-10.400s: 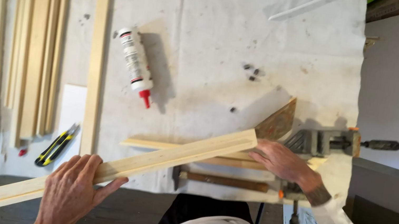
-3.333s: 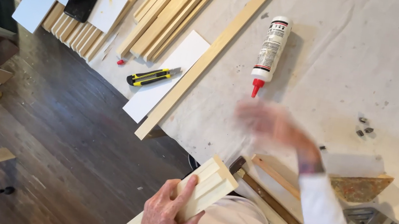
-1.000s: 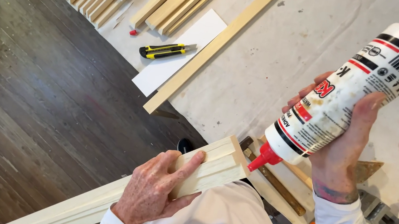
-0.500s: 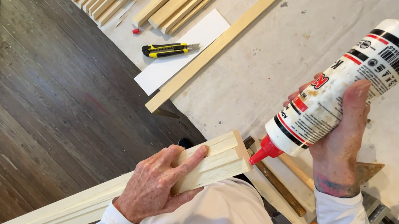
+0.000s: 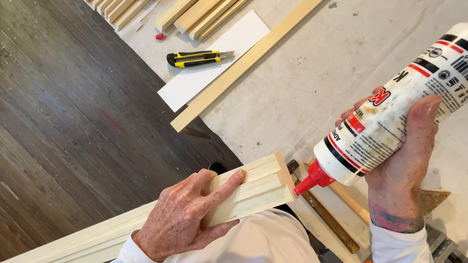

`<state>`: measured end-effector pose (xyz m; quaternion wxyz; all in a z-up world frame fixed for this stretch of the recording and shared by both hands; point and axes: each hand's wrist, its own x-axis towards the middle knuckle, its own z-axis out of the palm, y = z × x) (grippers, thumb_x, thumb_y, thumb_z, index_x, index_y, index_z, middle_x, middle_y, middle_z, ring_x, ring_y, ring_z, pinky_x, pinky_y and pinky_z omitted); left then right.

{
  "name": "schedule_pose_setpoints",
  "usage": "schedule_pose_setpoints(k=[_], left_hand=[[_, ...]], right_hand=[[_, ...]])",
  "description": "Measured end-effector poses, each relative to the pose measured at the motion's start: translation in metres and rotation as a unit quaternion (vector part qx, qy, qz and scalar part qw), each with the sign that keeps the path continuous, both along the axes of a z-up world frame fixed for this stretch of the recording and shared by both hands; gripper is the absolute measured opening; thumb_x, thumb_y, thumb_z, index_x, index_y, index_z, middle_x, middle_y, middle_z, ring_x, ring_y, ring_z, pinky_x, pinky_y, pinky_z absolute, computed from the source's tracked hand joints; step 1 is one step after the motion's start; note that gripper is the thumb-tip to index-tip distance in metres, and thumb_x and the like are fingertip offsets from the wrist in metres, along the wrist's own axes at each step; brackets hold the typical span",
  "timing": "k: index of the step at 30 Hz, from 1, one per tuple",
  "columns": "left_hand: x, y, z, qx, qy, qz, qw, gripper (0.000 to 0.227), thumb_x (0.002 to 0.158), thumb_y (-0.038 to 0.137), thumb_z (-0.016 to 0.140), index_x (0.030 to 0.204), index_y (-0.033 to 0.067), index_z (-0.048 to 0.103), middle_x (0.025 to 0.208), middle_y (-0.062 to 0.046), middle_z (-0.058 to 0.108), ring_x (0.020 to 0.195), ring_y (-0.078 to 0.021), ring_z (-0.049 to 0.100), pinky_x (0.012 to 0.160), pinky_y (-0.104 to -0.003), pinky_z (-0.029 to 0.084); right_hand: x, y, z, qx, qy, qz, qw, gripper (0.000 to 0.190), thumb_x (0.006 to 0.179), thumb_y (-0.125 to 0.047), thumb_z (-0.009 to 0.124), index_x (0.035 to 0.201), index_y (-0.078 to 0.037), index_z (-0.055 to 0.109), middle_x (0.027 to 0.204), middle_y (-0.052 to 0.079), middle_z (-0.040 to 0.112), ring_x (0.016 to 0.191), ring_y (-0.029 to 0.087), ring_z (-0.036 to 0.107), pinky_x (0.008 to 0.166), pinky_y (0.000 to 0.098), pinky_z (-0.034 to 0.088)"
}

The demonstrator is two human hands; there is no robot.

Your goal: The person applies wood glue to the edges of thin wooden strips, spreads it with a finger, and joins them into a corner joint. They use clamps and a square to hold the joint at 90 degrees, then insert a dowel and tap it in with a hammer. The person repeats the process for another joint and uses a utility knife to trim excess material.

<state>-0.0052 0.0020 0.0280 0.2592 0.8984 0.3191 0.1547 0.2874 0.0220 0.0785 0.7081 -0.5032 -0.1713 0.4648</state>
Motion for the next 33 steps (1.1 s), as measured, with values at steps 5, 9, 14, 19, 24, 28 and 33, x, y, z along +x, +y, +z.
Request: schedule_pose_setpoints(k=[5,9,14,19,24,28,33], left_hand=[[-0.001,0.000,0.000,-0.004,0.007,0.002,1.000,0.065,0.092,0.049,0.057,0.145,0.0174,0.040,0.097,-0.007,0.050,0.077,-0.0240,0.055,0.063,-0.036,0.049],[-0.002,-0.001,-0.002,-0.002,0.007,0.003,1.000,0.066,0.091,0.048,0.060,0.145,0.0179,0.040,0.098,-0.007,0.051,0.077,-0.0235,0.056,0.063,-0.036,0.049],[-0.003,-0.001,-0.002,0.002,0.011,0.001,1.000,0.067,0.091,0.048,0.059,0.146,0.0168,0.039,0.095,-0.006,0.049,0.077,-0.0235,0.055,0.061,-0.036,0.048],[-0.001,0.000,-0.007,0.000,0.003,0.010,1.000,0.066,0.091,0.050,0.057,0.146,0.0177,0.040,0.097,-0.007,0.050,0.077,-0.0234,0.057,0.060,-0.036,0.049],[-0.002,-0.001,-0.010,0.008,0.001,0.018,1.000,0.065,0.091,0.050,0.058,0.145,0.0180,0.040,0.099,-0.007,0.052,0.076,-0.0224,0.058,0.056,-0.036,0.049],[-0.010,-0.003,-0.016,0.002,0.011,0.030,0.999,0.067,0.090,0.049,0.062,0.146,0.0194,0.039,0.099,-0.006,0.051,0.075,-0.0235,0.059,0.055,-0.037,0.049],[-0.024,-0.005,-0.018,-0.015,0.014,0.046,0.999,0.071,0.090,0.047,0.062,0.149,0.0188,0.034,0.105,-0.010,0.055,0.079,-0.0290,0.063,0.059,-0.039,0.051]], right_hand=[[-0.003,-0.001,-0.001,0.004,-0.023,-0.027,0.999,0.072,0.067,-0.062,0.077,0.109,-0.007,0.056,0.074,0.009,0.063,0.064,0.026,0.067,0.061,0.0443,0.062],[-0.001,-0.004,-0.009,0.023,0.022,-0.073,0.997,0.079,0.065,-0.051,0.083,0.127,-0.015,0.049,0.081,0.008,0.060,0.063,0.029,0.064,0.061,0.0510,0.060],[-0.005,-0.007,0.001,0.023,-0.019,-0.028,0.999,0.070,0.067,-0.060,0.079,0.111,-0.012,0.054,0.079,0.006,0.063,0.066,0.025,0.066,0.063,0.0428,0.059],[-0.003,-0.005,0.000,0.111,-0.067,0.047,0.990,0.068,0.072,-0.068,0.079,0.102,-0.011,0.057,0.081,0.003,0.061,0.068,0.020,0.064,0.061,0.0372,0.058],[0.008,-0.016,-0.015,0.176,-0.092,0.123,0.972,0.054,0.089,-0.052,0.074,0.122,-0.013,0.056,0.101,0.007,0.069,0.088,0.019,0.073,0.079,0.0360,0.067],[0.010,-0.013,-0.045,0.170,-0.136,0.101,0.971,0.049,0.089,-0.046,0.073,0.118,-0.011,0.055,0.098,0.008,0.068,0.085,0.020,0.071,0.078,0.0368,0.064],[0.016,-0.013,-0.084,0.157,-0.289,0.011,0.944,0.033,0.088,-0.029,0.069,0.104,-0.005,0.052,0.090,0.014,0.064,0.078,0.023,0.064,0.073,0.0393,0.058]])
